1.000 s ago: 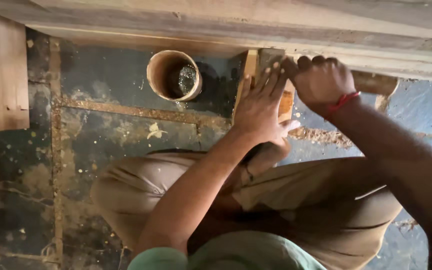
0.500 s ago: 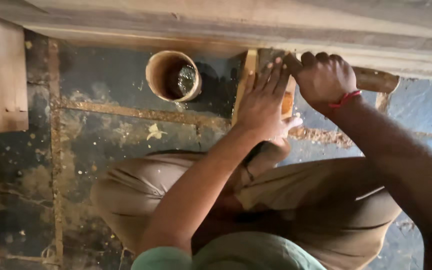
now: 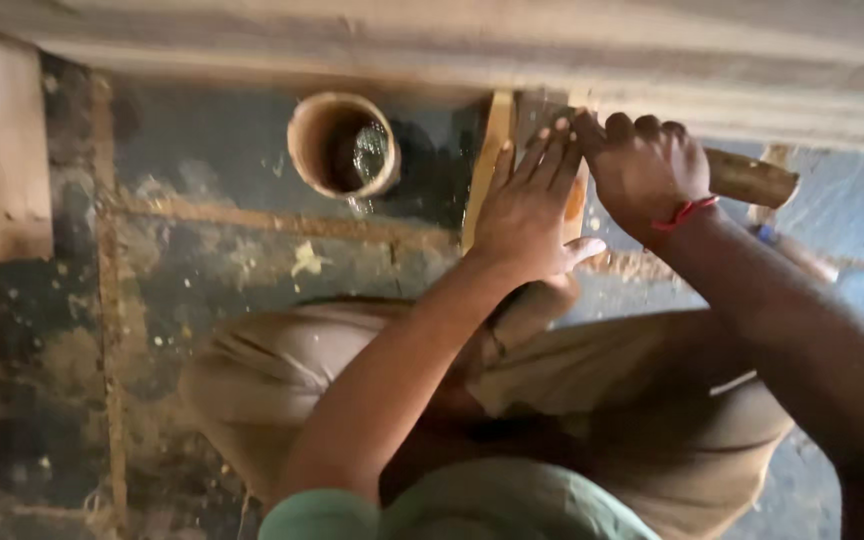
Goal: The person sits on the floor and sharpens a chisel and a scraper on a sharpening stone. They repeatedly apply water from a cup to the stone and rub the tool blades against it in a back-and-forth motion, occasionally inspecting the edges.
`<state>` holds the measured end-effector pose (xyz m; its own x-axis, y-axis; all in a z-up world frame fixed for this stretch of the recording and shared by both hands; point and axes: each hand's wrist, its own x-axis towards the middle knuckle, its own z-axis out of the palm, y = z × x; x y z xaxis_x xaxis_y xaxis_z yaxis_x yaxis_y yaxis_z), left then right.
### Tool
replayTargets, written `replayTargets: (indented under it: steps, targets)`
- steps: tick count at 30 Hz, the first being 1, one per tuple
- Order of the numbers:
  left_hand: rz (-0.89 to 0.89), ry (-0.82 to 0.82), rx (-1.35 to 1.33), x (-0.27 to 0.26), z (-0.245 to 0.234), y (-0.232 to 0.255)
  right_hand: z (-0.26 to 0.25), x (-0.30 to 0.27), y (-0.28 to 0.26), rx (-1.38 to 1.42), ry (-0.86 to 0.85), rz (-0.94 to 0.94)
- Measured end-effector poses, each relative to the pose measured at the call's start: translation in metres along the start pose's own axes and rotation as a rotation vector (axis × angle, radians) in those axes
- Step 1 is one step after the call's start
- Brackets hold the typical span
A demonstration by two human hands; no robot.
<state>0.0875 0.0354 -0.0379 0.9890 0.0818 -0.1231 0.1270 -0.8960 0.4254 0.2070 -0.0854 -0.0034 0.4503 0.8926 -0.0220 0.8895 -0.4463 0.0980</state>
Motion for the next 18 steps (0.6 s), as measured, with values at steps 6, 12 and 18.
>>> replayTargets:
  steps: [6, 12, 18]
  targets:
    - [0.009, -0.088, -0.046, -0.068, -0.005, 0.025, -0.019, -0.047, -0.035, -0.078, -0.139, -0.117]
    - [-0.010, -0.089, -0.001, -0.067, -0.027, 0.033, -0.022, -0.038, -0.037, -0.022, -0.567, -0.029]
    - [-0.029, -0.051, -0.085, 0.003, -0.007, 0.000, 0.000, 0.016, 0.006, -0.052, -0.106, -0.049]
